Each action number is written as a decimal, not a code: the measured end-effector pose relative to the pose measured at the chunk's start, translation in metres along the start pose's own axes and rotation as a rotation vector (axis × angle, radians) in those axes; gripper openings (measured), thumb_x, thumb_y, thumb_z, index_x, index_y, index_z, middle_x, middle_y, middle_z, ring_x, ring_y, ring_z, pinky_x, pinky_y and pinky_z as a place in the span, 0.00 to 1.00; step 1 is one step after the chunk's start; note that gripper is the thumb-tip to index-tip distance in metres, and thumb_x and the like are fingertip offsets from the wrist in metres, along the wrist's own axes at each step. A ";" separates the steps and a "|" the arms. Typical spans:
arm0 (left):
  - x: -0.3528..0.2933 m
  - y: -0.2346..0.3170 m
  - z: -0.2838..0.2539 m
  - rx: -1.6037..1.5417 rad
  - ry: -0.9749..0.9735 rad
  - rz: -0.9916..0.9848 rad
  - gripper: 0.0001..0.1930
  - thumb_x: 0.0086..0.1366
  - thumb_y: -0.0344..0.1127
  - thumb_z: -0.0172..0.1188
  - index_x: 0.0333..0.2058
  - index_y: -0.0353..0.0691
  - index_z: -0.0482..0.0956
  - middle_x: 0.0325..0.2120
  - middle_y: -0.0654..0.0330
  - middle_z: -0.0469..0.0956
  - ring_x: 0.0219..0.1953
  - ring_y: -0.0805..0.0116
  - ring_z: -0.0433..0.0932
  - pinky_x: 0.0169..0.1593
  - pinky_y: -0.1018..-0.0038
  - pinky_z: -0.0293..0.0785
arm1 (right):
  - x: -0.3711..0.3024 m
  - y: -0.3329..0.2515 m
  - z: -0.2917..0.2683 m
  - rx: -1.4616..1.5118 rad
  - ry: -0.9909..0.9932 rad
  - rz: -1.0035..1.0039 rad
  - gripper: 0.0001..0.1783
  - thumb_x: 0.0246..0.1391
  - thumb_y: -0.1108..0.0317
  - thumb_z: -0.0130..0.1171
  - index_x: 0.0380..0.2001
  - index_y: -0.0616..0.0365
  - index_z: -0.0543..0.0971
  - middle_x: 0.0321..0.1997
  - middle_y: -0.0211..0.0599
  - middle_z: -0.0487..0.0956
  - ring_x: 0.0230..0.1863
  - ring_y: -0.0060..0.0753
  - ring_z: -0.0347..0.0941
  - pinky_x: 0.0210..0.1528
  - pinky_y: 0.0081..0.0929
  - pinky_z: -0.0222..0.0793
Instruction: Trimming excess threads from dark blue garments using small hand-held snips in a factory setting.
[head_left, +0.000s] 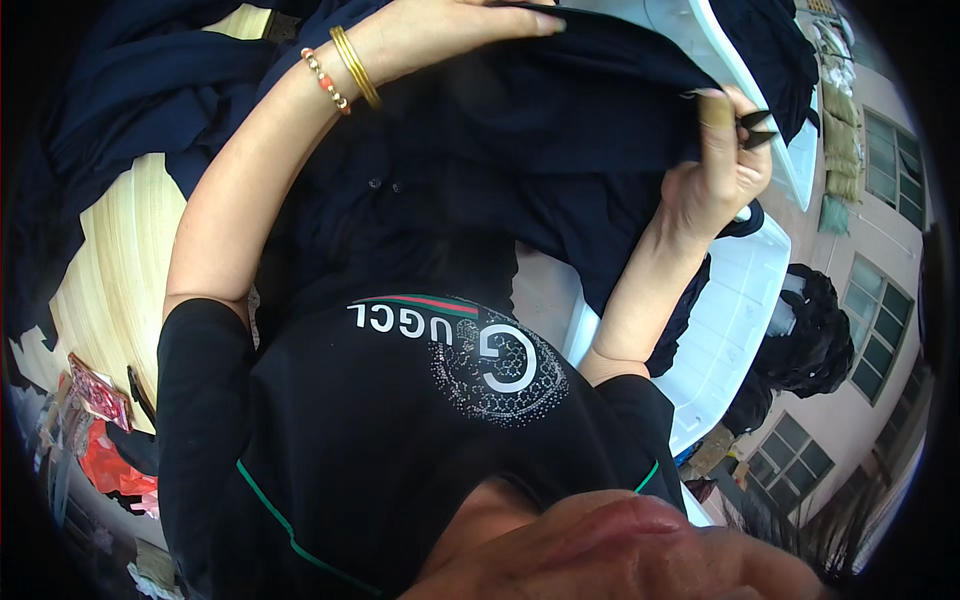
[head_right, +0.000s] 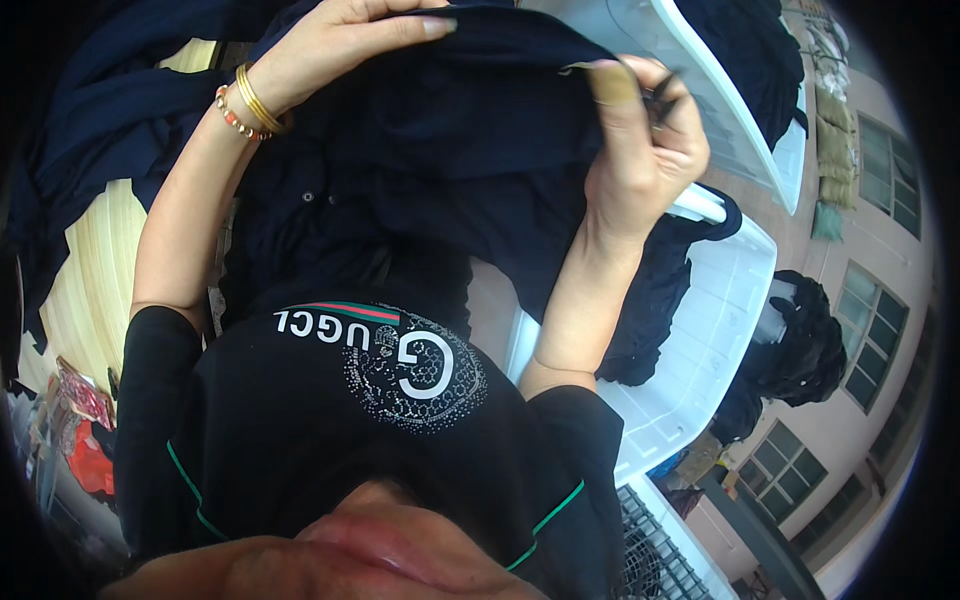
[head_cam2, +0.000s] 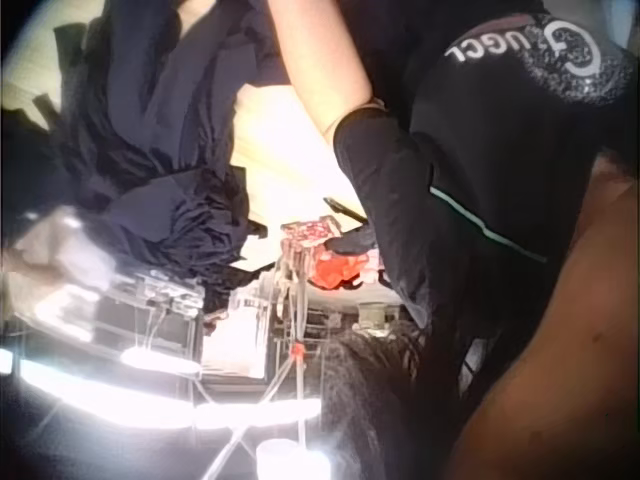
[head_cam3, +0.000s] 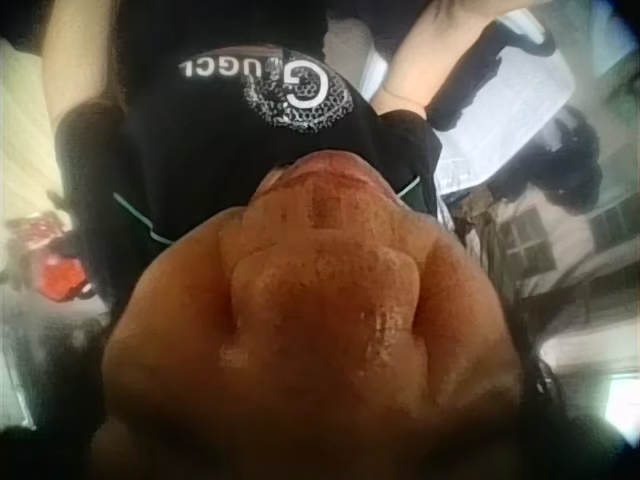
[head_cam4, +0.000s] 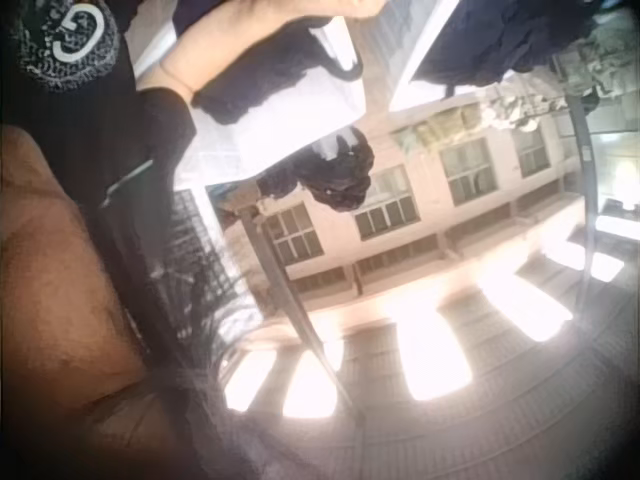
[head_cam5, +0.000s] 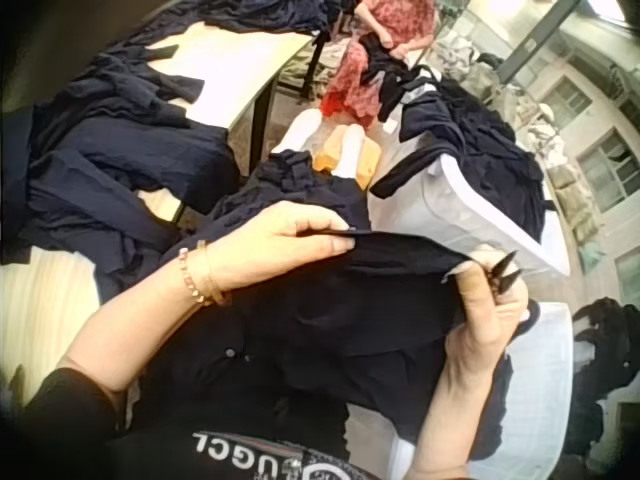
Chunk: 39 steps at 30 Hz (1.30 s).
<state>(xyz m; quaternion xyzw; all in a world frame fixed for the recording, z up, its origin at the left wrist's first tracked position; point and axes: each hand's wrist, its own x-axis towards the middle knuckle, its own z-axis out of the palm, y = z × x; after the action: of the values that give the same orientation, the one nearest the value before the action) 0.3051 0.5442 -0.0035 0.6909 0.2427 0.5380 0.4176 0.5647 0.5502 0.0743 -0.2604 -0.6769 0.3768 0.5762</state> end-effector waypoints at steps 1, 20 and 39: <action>0.004 0.014 0.002 -0.017 0.060 -0.330 0.09 0.74 0.34 0.59 0.43 0.33 0.83 0.34 0.71 0.79 0.39 0.82 0.74 0.46 0.81 0.72 | 0.000 0.003 -0.005 0.000 0.062 0.038 0.06 0.58 0.75 0.69 0.39 0.65 0.85 0.34 0.34 0.85 0.35 0.20 0.80 0.43 0.17 0.74; 0.008 0.044 0.022 -0.363 0.153 -0.443 0.09 0.75 0.32 0.58 0.44 0.32 0.82 0.35 0.72 0.78 0.38 0.84 0.72 0.44 0.85 0.69 | 0.002 0.015 0.008 -0.670 -0.359 -0.281 0.20 0.54 0.65 0.75 0.51 0.51 0.87 0.32 0.27 0.79 0.30 0.17 0.70 0.28 0.16 0.62; 0.011 0.054 0.017 0.129 0.054 -0.282 0.09 0.72 0.31 0.60 0.43 0.30 0.81 0.31 0.68 0.80 0.35 0.79 0.74 0.42 0.79 0.73 | -0.004 0.007 0.005 -0.368 -0.254 0.067 0.06 0.58 0.75 0.70 0.38 0.62 0.85 0.33 0.25 0.83 0.32 0.13 0.75 0.35 0.11 0.69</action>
<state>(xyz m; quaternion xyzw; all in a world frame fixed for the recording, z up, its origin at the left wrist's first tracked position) 0.3179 0.5187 0.0468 0.6605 0.3824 0.4758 0.4372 0.5596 0.5499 0.0663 -0.3337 -0.7924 0.2957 0.4163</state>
